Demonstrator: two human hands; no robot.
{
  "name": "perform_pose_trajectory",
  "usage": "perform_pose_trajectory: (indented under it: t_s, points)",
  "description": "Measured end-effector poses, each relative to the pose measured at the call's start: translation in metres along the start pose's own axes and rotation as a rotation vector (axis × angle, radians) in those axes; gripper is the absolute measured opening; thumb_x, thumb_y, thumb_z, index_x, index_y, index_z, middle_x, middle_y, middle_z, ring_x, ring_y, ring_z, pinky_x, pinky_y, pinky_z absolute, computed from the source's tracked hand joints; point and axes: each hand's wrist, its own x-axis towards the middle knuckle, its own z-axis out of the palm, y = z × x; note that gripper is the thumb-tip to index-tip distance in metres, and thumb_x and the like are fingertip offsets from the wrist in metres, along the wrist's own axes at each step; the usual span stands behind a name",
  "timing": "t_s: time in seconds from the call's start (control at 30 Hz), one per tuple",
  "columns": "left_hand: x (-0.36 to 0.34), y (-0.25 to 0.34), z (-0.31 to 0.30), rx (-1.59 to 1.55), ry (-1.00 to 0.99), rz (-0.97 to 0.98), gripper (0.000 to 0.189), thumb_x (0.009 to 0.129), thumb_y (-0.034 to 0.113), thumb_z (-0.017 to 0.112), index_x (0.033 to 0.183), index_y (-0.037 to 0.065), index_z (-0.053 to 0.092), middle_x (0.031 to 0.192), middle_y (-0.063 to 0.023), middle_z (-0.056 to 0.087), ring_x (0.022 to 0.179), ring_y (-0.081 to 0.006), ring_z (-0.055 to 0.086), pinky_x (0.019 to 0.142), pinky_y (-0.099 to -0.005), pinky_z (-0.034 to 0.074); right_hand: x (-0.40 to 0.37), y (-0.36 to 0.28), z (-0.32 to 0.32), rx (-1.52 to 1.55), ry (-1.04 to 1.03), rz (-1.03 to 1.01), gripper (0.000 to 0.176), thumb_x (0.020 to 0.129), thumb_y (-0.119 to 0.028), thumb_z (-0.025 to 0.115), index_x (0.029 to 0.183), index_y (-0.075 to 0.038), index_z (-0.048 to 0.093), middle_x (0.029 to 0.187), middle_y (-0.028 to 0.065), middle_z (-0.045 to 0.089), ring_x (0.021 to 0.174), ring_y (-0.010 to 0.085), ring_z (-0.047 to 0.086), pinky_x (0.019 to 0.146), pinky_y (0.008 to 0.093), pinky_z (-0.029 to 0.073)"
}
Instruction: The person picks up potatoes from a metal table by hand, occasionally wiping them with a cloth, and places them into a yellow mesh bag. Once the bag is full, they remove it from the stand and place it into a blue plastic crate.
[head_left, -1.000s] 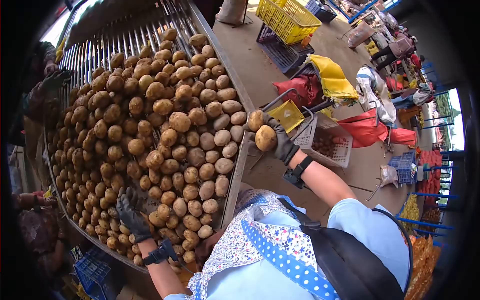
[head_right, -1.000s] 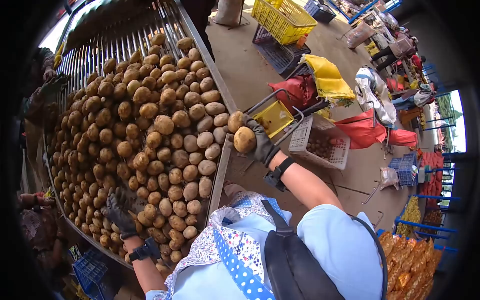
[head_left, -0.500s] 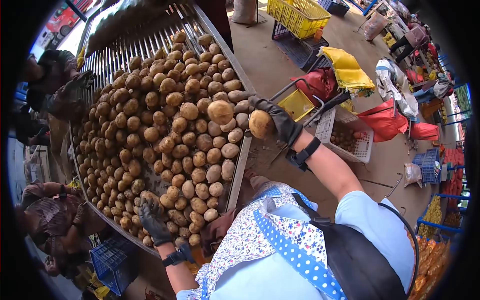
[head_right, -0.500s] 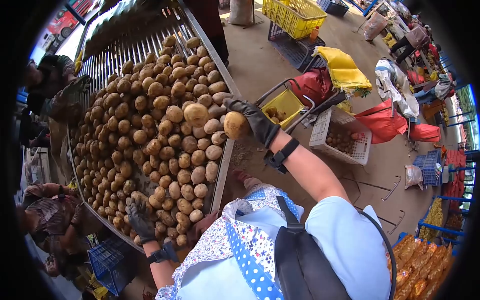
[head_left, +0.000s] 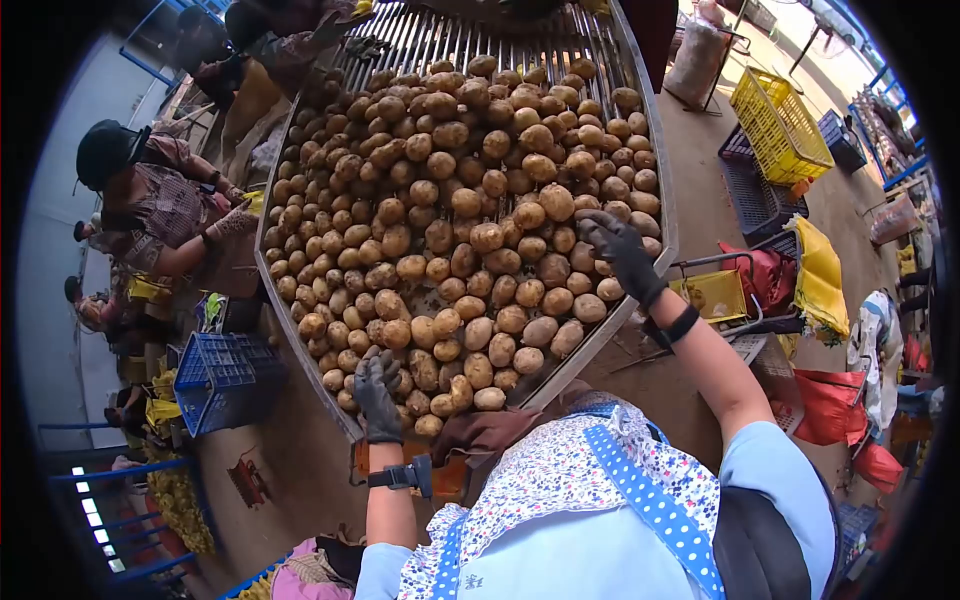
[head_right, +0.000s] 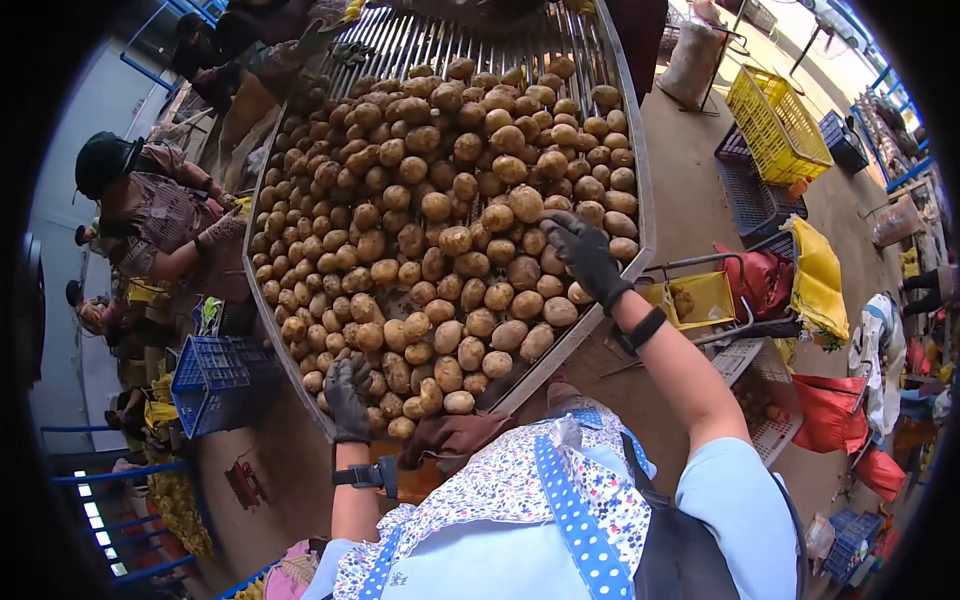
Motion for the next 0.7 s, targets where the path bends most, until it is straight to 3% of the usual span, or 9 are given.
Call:
perform_pose_trajectory:
  t_s: [0.03, 0.13, 0.3, 0.33, 0.43, 0.5, 0.53, 0.57, 0.7]
  points:
    - [-0.007, 0.009, 0.009, -0.022, 0.007, -0.010, 0.036, 0.101, 0.023, 0.049, 0.132, 0.006, 0.052, 0.120, -0.0092, 0.064, 0.098, -0.0195, 0.065, 0.082, -0.0324, 0.053, 0.025, 0.007, 0.021, -0.517, -0.012, -0.224, 0.049, 0.089, -0.030, 0.059, 0.135, -0.017, 0.050, 0.132, 0.0167, 0.057, 0.121, 0.0349, 0.054, 0.100, 0.0472, 0.044]
    - [-0.023, 0.016, 0.023, -0.060, 0.047, -0.033, 0.035, 0.100, 0.023, 0.050, 0.131, 0.005, 0.053, 0.118, -0.0094, 0.064, 0.096, -0.0182, 0.065, 0.081, -0.0325, 0.053, 0.064, -0.007, 0.046, -1.190, -0.115, -0.357, 0.057, 0.078, -0.019, 0.062, 0.134, -0.021, 0.052, 0.148, 0.0167, 0.040, 0.124, 0.0401, 0.051, 0.103, 0.0487, 0.041]
    - [-0.033, 0.012, 0.020, -0.131, 0.129, -0.090, 0.031, 0.101, 0.022, 0.049, 0.126, 0.005, 0.055, 0.114, -0.0092, 0.064, 0.095, -0.0166, 0.065, 0.080, -0.0296, 0.054, 0.118, -0.005, 0.032, -1.173, -0.379, -0.464, 0.048, 0.077, -0.025, 0.064, 0.124, -0.023, 0.059, 0.135, 0.0162, 0.051, 0.112, 0.0384, 0.057, 0.093, 0.0485, 0.047]
    - [-0.033, 0.011, 0.020, -0.110, 0.138, -0.105, 0.038, 0.102, 0.022, 0.045, 0.134, 0.001, 0.049, 0.120, -0.0137, 0.062, 0.099, -0.0193, 0.064, 0.083, -0.0312, 0.054, 0.122, -0.015, 0.026, -1.067, -0.421, -0.382, 0.043, 0.078, -0.026, 0.064, 0.120, -0.022, 0.061, 0.131, 0.0160, 0.053, 0.109, 0.0368, 0.058, 0.092, 0.0475, 0.047]
    - [-0.016, -0.002, 0.015, -0.176, 0.137, -0.087, 0.038, 0.102, 0.022, 0.045, 0.135, 0.002, 0.048, 0.120, -0.0128, 0.061, 0.099, -0.0195, 0.064, 0.083, -0.0310, 0.054, 0.146, -0.006, 0.023, -0.788, -0.438, -0.304, 0.032, 0.084, -0.029, 0.060, 0.112, -0.017, 0.064, 0.116, 0.0167, 0.059, 0.105, 0.0338, 0.059, 0.089, 0.0446, 0.047]
    - [-0.011, 0.021, 0.039, -0.116, 0.159, -0.100, 0.038, 0.102, 0.023, 0.046, 0.134, 0.003, 0.048, 0.120, -0.0122, 0.062, 0.099, -0.0193, 0.064, 0.083, -0.0305, 0.053, 0.174, -0.008, 0.021, -0.061, -0.678, -0.343, 0.033, 0.087, -0.033, 0.057, 0.112, -0.013, 0.064, 0.107, 0.0175, 0.062, 0.105, 0.0350, 0.059, 0.089, 0.0439, 0.046]
    - [-0.006, 0.031, 0.051, -0.052, 0.171, -0.109, 0.038, 0.102, 0.023, 0.046, 0.134, 0.003, 0.048, 0.119, -0.0116, 0.062, 0.099, -0.0190, 0.064, 0.083, -0.0299, 0.053, 0.180, -0.020, 0.025, -0.038, -0.641, -0.377, 0.036, 0.090, -0.034, 0.052, 0.108, -0.005, 0.065, 0.105, 0.0199, 0.064, 0.103, 0.0355, 0.059, 0.087, 0.0433, 0.046]
    - [0.005, 0.029, 0.059, -0.054, 0.174, -0.110, 0.038, 0.102, 0.023, 0.046, 0.134, 0.003, 0.048, 0.119, -0.0116, 0.062, 0.099, -0.0190, 0.064, 0.083, -0.0299, 0.053, 0.188, -0.040, 0.036, -0.039, -0.645, -0.377, 0.036, 0.090, -0.034, 0.052, 0.108, -0.005, 0.065, 0.105, 0.0199, 0.064, 0.103, 0.0355, 0.059, 0.087, 0.0433, 0.046]
    - [0.048, 0.042, 0.095, -0.055, 0.046, -0.054, 0.038, 0.101, 0.027, 0.049, 0.132, 0.004, 0.051, 0.121, -0.0113, 0.062, 0.099, -0.0174, 0.064, 0.082, -0.0296, 0.053, 0.233, -0.102, 0.106, -1.040, -0.577, -0.302, 0.033, 0.081, -0.030, 0.058, 0.096, -0.004, 0.072, 0.099, 0.0179, 0.069, 0.091, 0.0308, 0.067, 0.077, 0.0428, 0.052]
